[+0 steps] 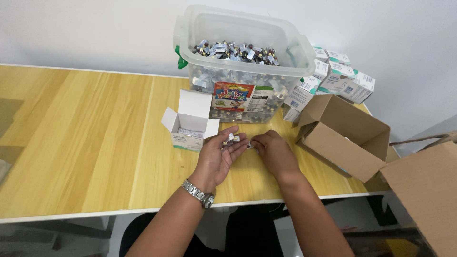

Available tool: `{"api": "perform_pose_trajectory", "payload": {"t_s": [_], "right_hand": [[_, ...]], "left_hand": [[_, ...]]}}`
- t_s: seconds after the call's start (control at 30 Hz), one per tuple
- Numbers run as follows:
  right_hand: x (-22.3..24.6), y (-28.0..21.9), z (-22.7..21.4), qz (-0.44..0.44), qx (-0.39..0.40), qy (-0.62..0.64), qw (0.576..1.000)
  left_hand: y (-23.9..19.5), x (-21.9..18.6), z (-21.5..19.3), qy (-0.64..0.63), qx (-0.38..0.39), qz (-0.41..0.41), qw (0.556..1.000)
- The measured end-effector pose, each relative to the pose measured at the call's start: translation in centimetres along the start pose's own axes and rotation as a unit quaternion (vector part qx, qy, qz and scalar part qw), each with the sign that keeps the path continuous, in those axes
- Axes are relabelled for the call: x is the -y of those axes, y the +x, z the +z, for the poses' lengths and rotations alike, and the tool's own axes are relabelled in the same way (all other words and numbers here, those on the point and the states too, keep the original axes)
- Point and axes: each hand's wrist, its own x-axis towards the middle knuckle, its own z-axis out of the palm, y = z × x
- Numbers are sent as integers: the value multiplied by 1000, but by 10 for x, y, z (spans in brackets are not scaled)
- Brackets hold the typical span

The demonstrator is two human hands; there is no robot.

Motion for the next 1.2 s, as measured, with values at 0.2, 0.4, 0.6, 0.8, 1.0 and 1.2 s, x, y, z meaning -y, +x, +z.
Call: {"api": "perform_pose_trajectory", "payload": {"t_s": [0.2,0.4,0.6,0.8,1.0,1.2], "right_hand": [[-1,0,5,-16,-4,14,1000],[-6,-2,10,4,-14,-20,1000],[-14,-1,14,7,-59,-5,998],[1,-1,-3,-10,-135,110,985],[52,-11,-20,-188,-120,137,965],[82,-8,-22,-189,-39,38,980]], "left_hand": [[-2,-2,2,-3,0,-5,1000],[-2,-1,2,-2,-4,0,1000],[0,1,0,-9,4,3,1000],[-3,-1,4,-17,1,-12,1000],[11,11,-15,-51,45,-62,996],[22,20,-32,-133,66,-28,989]]}}
